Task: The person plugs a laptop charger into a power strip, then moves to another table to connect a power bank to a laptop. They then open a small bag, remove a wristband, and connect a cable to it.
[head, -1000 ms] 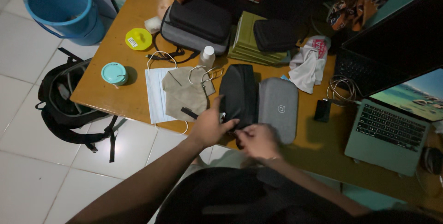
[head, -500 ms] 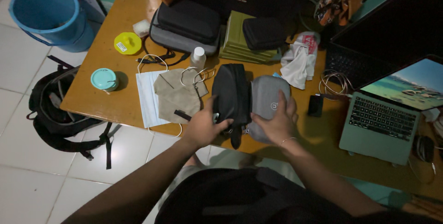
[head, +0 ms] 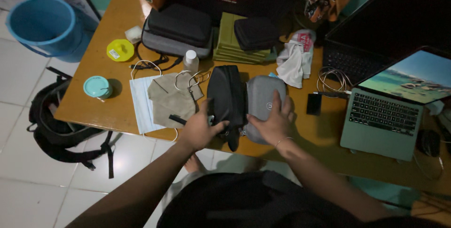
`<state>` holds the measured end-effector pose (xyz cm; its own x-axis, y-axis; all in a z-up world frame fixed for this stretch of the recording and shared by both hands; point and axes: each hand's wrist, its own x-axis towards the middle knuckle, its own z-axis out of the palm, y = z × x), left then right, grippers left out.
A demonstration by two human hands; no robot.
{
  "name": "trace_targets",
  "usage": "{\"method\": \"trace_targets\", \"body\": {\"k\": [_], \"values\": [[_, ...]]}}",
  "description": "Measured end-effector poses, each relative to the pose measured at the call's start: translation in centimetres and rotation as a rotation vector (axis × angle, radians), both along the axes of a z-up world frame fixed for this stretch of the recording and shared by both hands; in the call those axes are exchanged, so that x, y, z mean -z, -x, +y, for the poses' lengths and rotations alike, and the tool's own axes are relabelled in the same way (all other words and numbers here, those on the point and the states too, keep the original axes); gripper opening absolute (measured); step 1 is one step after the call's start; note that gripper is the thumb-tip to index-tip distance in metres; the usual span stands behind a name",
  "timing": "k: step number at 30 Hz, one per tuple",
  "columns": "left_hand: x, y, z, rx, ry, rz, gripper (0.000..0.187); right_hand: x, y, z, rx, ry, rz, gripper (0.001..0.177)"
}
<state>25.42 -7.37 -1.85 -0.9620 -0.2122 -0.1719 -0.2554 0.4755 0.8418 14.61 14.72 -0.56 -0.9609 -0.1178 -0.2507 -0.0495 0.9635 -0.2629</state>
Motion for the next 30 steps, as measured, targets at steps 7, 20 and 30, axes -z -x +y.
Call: {"method": "trace_targets", "body": {"k": [7,20,30], "values": [[-2.3,-0.4,1.4,-0.069,0.073,0.093,0.089,-0.7,-0.2,-0.3,-0.011,-0.032,0.026,0.121],[0.4,1.8,1.0,-0.014,-0.084,0.206,0.065,1.1,-5.9,-2.6,-0.02,0.368,-0.648,0.034],[2.1,1.2,0.7,-0.073,-0.105,0.071,0.047,5.3,-6.9,-4.3,0.28,0.761,-0.597,0.022]]}}
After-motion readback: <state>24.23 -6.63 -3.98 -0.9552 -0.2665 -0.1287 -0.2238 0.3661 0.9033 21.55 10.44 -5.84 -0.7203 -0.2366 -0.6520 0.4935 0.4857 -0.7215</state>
